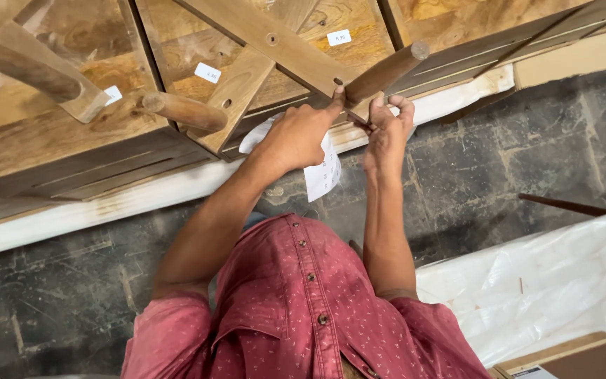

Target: Applying inventory labels to the legs of wooden stools or chairs.

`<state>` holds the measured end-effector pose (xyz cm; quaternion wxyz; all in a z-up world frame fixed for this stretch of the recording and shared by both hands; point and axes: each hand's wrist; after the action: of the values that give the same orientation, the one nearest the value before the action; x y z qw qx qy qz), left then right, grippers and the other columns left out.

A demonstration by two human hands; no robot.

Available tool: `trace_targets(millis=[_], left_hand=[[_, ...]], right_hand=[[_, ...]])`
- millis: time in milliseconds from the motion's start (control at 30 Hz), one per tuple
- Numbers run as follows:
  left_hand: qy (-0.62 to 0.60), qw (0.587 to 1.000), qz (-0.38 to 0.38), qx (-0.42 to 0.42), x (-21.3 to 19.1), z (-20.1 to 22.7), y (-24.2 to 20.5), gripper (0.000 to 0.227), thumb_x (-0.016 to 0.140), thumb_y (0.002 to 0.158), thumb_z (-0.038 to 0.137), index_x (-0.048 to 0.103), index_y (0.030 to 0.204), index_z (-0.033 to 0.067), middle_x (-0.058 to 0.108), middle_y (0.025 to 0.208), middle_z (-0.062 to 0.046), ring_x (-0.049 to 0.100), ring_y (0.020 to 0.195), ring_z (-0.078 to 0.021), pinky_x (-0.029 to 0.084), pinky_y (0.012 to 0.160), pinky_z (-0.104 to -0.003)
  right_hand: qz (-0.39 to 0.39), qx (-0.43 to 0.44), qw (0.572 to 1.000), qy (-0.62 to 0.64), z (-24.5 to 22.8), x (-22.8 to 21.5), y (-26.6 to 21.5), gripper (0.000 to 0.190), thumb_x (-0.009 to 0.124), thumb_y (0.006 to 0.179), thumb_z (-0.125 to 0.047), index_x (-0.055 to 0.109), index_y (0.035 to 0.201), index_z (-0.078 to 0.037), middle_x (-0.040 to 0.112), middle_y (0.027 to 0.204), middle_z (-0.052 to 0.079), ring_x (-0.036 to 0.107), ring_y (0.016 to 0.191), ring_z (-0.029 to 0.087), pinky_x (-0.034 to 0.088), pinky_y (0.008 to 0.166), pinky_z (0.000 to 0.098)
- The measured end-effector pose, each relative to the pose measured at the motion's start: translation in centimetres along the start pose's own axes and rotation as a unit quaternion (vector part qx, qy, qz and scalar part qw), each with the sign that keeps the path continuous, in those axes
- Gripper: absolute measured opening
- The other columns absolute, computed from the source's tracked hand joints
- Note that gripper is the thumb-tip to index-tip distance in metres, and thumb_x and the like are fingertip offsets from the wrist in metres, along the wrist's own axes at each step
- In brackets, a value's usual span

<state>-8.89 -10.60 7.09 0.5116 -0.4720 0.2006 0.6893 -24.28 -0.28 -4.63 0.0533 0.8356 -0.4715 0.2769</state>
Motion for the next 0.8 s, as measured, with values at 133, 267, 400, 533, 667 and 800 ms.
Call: trace_targets(millis=[133,267,400,533,667,800], left_hand=[[-0.005,1.0,-0.003,0.02,-0.3,-0.9,-0.2,0.109,0.073,0.066,0.0,0.02,0.161,0.0089,0.07,0.09,-0.028,0.07,0.09,-0.0468,0.057,0.079,-0.053],[-0.011,0.998,-0.03,0.052,-0.4,-1.9,0.2,0.109,0.071,0.067,-0.001,0.017,0.162,0.0056,0.07,0.091,-0.03,0.069,0.092,-0.0476,0.058,0.081,-0.053],[-0.01,0.995,-0.049,0.091,-0.2,-3.1,1.0,0.111,0.07,0.067,0.0,0.013,0.162,0.0023,0.069,0.091,-0.032,0.07,0.091,-0.0477,0.057,0.082,-0.052],[-0.021,0.994,-0.031,0.103,0.0,-3.9,1.2,0.109,0.07,0.069,0.0,0.012,0.161,0.0016,0.069,0.094,-0.031,0.069,0.09,-0.0492,0.057,0.079,-0.054],[-0.045,0.993,-0.034,0.103,0.0,-4.4,1.0,0.105,0.067,0.071,-0.001,0.013,0.161,0.0015,0.07,0.096,-0.029,0.07,0.09,-0.0467,0.058,0.076,-0.054],[-0.057,0.991,-0.04,0.117,-0.4,-5.0,1.0,0.104,0.067,0.072,-0.001,0.012,0.16,0.0009,0.07,0.095,-0.027,0.071,0.089,-0.0448,0.059,0.076,-0.052]], right_hand=[[-0.08,0.044,0.994,0.053,-2.0,1.6,-1.0,0.044,0.056,0.101,0.001,0.038,0.141,-0.003,0.063,0.123,0.022,0.067,0.11,0.031,0.057,0.098,0.0495],[-0.112,0.061,0.984,0.126,-2.6,2.8,-1.5,0.048,0.05,0.096,0.007,0.036,0.142,0.0,0.059,0.131,0.024,0.065,0.12,0.04,0.055,0.106,0.0619],[-0.012,0.035,0.992,0.118,-1.7,3.8,-1.4,0.045,0.048,0.094,0.009,0.038,0.137,0.0,0.059,0.126,0.026,0.067,0.116,0.04,0.051,0.102,0.0632],[0.033,-0.004,0.994,0.103,-2.3,6.0,-2.8,0.045,0.044,0.083,0.012,0.041,0.125,-0.003,0.061,0.116,0.024,0.068,0.108,0.039,0.058,0.095,0.0623],[-0.01,-0.073,0.996,0.058,0.5,1.6,-1.3,0.042,0.046,0.084,0.01,0.046,0.125,0.0,0.066,0.113,0.021,0.063,0.093,0.027,0.051,0.082,0.0445],[0.088,-0.032,0.996,0.002,0.3,2.5,-1.4,0.037,0.051,0.083,0.006,0.042,0.116,-0.01,0.063,0.1,0.012,0.064,0.084,0.024,0.049,0.077,0.04]])
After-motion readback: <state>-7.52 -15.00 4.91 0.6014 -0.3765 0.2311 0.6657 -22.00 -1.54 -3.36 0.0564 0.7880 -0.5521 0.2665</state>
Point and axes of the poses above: each hand's wrist, its own y-axis towards the middle knuckle, its own x-axis out of the palm, z = x × y
